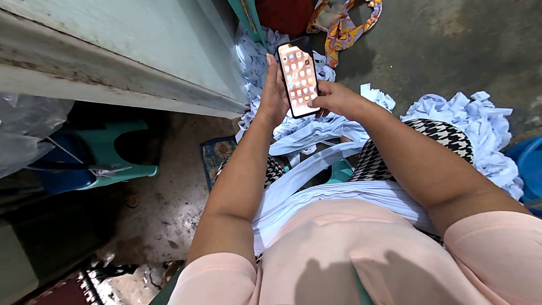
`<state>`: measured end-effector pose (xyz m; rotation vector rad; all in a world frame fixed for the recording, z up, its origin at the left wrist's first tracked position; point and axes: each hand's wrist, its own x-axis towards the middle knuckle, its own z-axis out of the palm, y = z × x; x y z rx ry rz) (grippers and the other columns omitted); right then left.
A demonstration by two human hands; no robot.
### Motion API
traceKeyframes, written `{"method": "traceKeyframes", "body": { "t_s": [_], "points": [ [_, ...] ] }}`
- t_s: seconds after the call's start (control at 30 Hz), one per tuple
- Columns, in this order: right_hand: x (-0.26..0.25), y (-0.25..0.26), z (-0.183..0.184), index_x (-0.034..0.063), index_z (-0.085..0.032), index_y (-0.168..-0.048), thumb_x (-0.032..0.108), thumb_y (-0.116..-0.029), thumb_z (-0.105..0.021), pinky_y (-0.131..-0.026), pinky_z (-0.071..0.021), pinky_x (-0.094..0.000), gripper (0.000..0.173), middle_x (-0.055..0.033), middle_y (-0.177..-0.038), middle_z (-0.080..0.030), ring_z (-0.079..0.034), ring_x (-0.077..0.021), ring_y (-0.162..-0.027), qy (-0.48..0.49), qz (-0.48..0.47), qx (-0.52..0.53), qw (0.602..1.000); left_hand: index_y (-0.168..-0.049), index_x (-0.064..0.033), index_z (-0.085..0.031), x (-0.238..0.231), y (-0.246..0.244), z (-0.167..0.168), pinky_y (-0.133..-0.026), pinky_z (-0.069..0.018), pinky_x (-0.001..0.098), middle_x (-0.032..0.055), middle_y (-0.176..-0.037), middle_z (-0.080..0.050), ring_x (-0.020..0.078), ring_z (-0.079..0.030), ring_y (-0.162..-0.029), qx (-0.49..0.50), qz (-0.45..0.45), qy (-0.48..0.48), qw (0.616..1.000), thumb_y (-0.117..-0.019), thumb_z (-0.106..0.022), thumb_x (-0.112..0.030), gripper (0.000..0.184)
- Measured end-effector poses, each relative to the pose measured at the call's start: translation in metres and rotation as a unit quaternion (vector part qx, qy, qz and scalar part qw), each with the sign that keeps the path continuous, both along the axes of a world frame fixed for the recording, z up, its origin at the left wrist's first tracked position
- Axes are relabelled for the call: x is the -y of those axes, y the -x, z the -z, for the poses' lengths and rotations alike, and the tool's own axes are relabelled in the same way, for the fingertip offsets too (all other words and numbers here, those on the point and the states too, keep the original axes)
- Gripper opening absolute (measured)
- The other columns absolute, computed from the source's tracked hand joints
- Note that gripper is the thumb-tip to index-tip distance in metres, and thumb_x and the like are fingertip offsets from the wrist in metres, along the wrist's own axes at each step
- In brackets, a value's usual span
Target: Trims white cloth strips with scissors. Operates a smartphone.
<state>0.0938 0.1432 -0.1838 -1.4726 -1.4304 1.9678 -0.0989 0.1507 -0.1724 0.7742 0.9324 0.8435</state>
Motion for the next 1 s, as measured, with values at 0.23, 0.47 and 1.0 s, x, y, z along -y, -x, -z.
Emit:
{"method": "traceKeyframes", "body": {
  "t_s": [0.23,0.47,1.0],
  "points": [
    [-0.001,-0.001,-0.004,0.0067,-0.046,-0.140,0.006,-0.0979,-0.060,-0.075,-0.0593,-0.0376,0.044,-0.0136,-0.113,-0.069,-0.071,-0.0212,-0.092,0.006,0.054,-0.043,0.998,-0.155,-0.0121,-0.031,0.003,-0.003,0.002,-0.103,-0.0527,0.0444,0.0113,-0.139,-0.059,0.0227,-0.062,-0.123,0.004,0.038,0.002,0.999,-0.0988,0.005,-0.069,0.088],
    [-0.002,-0.002,-0.004,0.0073,-0.047,-0.140,0.009,-0.0974,-0.062,-0.077,-0.0591,-0.0396,0.045,-0.0130,-0.119,-0.068,-0.070,-0.0219,-0.097,-0.012,0.066,-0.026,0.997,-0.156,-0.0107,-0.031,0.003,-0.002,0.006,-0.103,-0.0526,0.0434,0.0110,-0.141,-0.058,0.0215,-0.062,-0.123,-0.009,0.066,-0.008,0.998,-0.0994,0.003,-0.068,0.088],
    [-0.011,-0.007,0.000,0.0085,-0.048,-0.141,0.008,-0.0948,-0.056,-0.072,-0.0595,-0.0401,0.047,-0.0145,-0.117,-0.066,-0.070,-0.0233,-0.091,-0.008,0.185,-0.031,0.982,-0.156,-0.0103,-0.031,0.009,-0.006,0.013,-0.100,-0.0553,0.0428,0.0098,-0.138,-0.061,0.0202,-0.064,-0.120,-0.056,0.151,-0.038,0.986,-0.1009,-0.002,-0.067,0.084]
  ]
}}
